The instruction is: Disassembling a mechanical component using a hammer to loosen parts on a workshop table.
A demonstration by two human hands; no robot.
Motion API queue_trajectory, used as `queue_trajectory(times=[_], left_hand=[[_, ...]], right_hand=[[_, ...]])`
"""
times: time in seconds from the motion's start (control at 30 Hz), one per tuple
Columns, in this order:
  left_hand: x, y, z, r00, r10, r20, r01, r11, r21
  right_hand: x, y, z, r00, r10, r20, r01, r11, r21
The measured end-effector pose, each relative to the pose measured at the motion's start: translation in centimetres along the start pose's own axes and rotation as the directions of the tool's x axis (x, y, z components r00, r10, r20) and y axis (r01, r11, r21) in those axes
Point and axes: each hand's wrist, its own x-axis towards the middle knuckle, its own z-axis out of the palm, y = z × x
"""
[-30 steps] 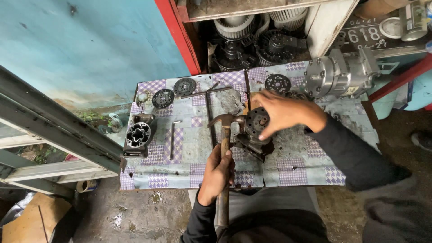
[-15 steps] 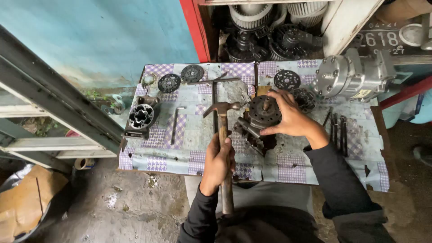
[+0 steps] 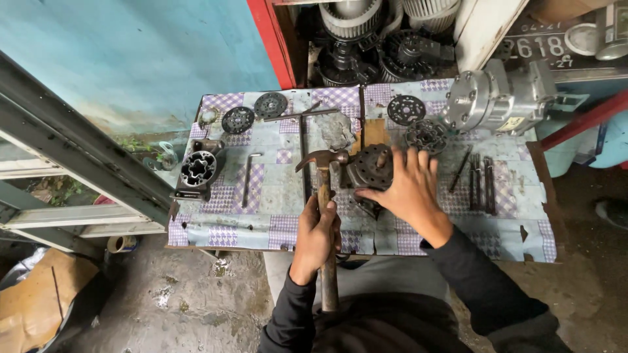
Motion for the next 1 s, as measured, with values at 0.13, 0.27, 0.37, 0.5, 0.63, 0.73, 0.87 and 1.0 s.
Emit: queue_trajectory(times=[0.13,0.27,0.37,0.5,0.63,0.73,0.87,1.0], left_hand=[[-0.7,-0.2,0.0,1.000,-0.003,0.019,0.003,1.000,0.022],[-1.9,0.2,-0.1,0.999,-0.006,0.033,0.005,1.000,0.025],[-2.6,-0.4,-0.5,1.000,-0.004,0.027,0.003,0.999,0.035],[-3.2,-1.0,-1.0,1.000,0.002,0.023,-0.003,1.000,0.030],[-3.7,-0.4,-1.1,1.000,0.007,-0.011,-0.006,1.000,0.022],[-3.6,0.2,-1.4,1.000,-0.023,-0.016,0.023,0.999,0.023],[-3.5,0.0,-2.1,0.998,-0.044,-0.033,0.044,0.999,0.024],[-3.0,-0.5,-2.8,0.997,-0.051,-0.065,0.053,0.998,0.044]], right_hand=[[-0.7,1.1,-0.6,0.997,-0.035,0.063,0.036,0.999,-0.004],[-0.1,1.4,-1.9,0.987,-0.076,0.140,0.034,0.959,0.283],[0.5,0.8,-2.7,0.970,-0.049,0.236,-0.078,0.863,0.500],[0.4,-2.5,-5.2,0.935,0.073,0.348,-0.204,0.912,0.356],[-1.4,-2.9,-3.9,0.927,0.081,0.367,-0.194,0.939,0.283],[-0.5,-1.9,-4.8,0.870,0.013,0.492,-0.226,0.899,0.376],[-0.2,-0.4,-4.4,0.915,-0.096,0.391,-0.111,0.873,0.474],[-0.1,-1.0,-3.4,0.943,-0.051,0.329,-0.164,0.790,0.591]])
